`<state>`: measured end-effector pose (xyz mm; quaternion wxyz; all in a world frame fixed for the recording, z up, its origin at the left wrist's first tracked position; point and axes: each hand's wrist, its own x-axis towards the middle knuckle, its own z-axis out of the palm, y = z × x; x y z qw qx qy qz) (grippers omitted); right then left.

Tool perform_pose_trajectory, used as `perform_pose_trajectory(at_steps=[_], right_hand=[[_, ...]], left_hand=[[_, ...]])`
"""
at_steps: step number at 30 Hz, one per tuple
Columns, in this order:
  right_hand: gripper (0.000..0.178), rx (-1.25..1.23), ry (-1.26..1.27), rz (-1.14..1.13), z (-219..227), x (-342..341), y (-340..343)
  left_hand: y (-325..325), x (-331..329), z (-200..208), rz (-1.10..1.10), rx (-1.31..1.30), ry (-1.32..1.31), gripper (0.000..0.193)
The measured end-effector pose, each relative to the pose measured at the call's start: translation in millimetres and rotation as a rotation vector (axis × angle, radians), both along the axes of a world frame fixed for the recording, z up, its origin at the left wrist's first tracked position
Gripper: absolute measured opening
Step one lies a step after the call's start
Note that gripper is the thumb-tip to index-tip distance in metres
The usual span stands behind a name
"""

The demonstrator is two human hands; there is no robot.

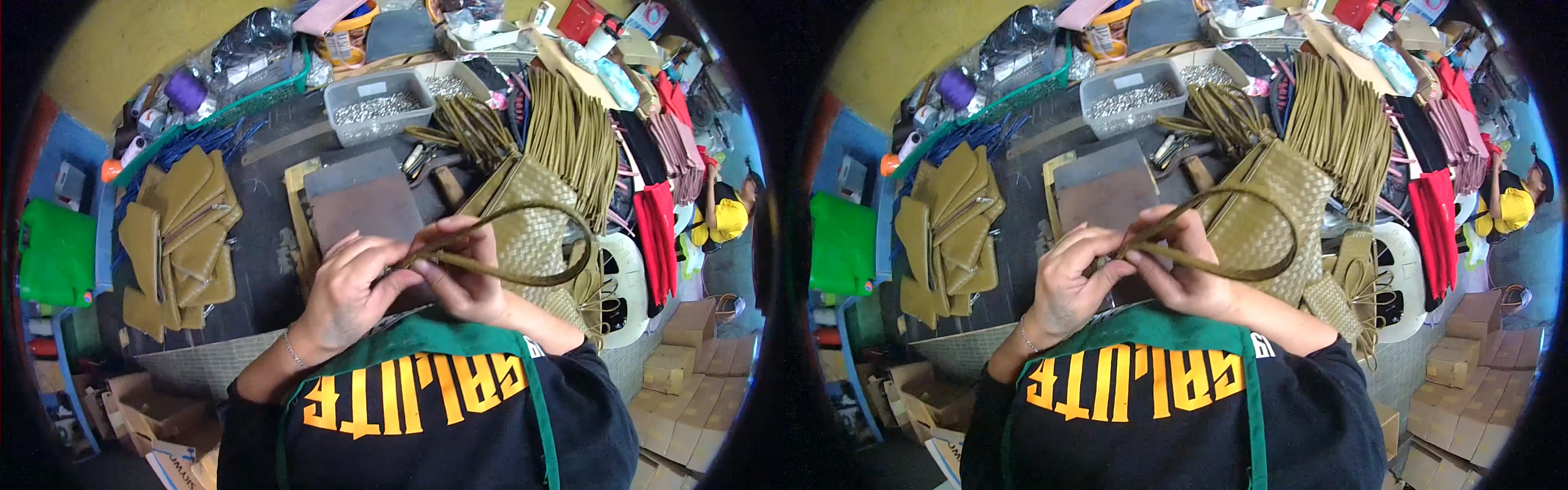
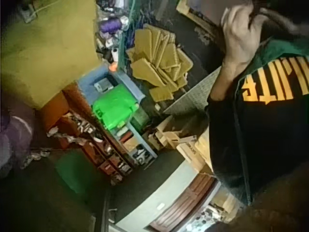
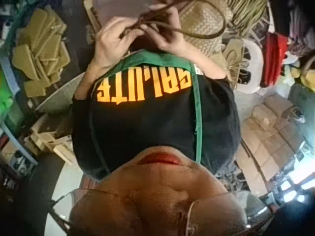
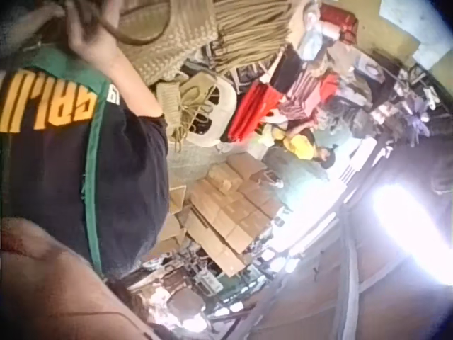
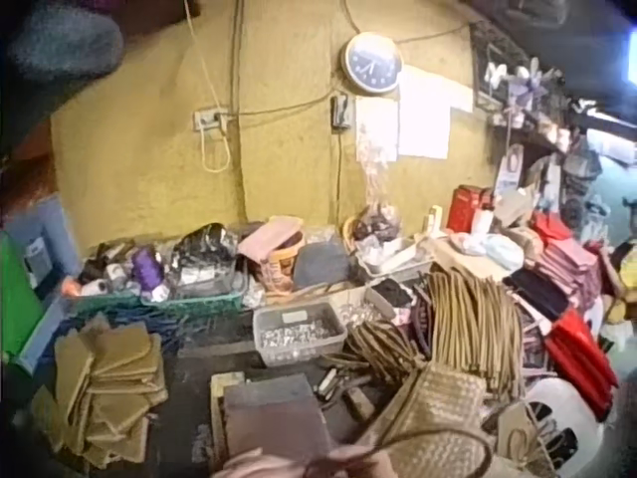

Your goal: The person threads a metal ring onto a leather strap, then aligns the strap with a leather bag and strikes the hardware with a mallet on a work surface.

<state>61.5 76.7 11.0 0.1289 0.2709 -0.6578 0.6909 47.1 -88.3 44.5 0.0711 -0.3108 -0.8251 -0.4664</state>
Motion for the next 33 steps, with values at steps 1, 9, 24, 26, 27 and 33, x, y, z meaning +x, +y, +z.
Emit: perform_pose_trajectory(at_steps=[1, 9, 24, 26, 27, 33], right_hand=[[0.043, -0.078, -0.007, 0.028, -3.3, -1.2, 0.1], [0.04, -0.03, -0.233, 0.098, 8.0, -8.9, 20.7], [0.02, 1.576, -0.18, -0.211, -45.6, -339.7, 48.5], [0.022, 1.713, -0.141, -0.173, -76.6, -348.5, 36.0], [0.023, 1.789, -0.101, -0.169, -92.9, -354.1, 35.5], [0.027, 1.77, -0.152, -0.017, -99.7, -356.8, 25.8]], left_hand=[[1.6, -3.4, -1.0, -0.005, 0.015, 0.013, 0.025], [-2.7, -10.9, 0.8, -0.019, 0.005, 0.259, 0.014], [-20.5, -13.3, -16.5, -0.032, -0.054, 0.12, 0.019], [-24.5, -13.1, -21.8, -0.011, -0.049, 0.08, 0.018], [-25.5, -15.0, -24.4, -0.007, -0.039, 0.07, 0.018], [-27.2, -25.6, -23.8, 0.023, 0.015, 0.105, 0.017]])
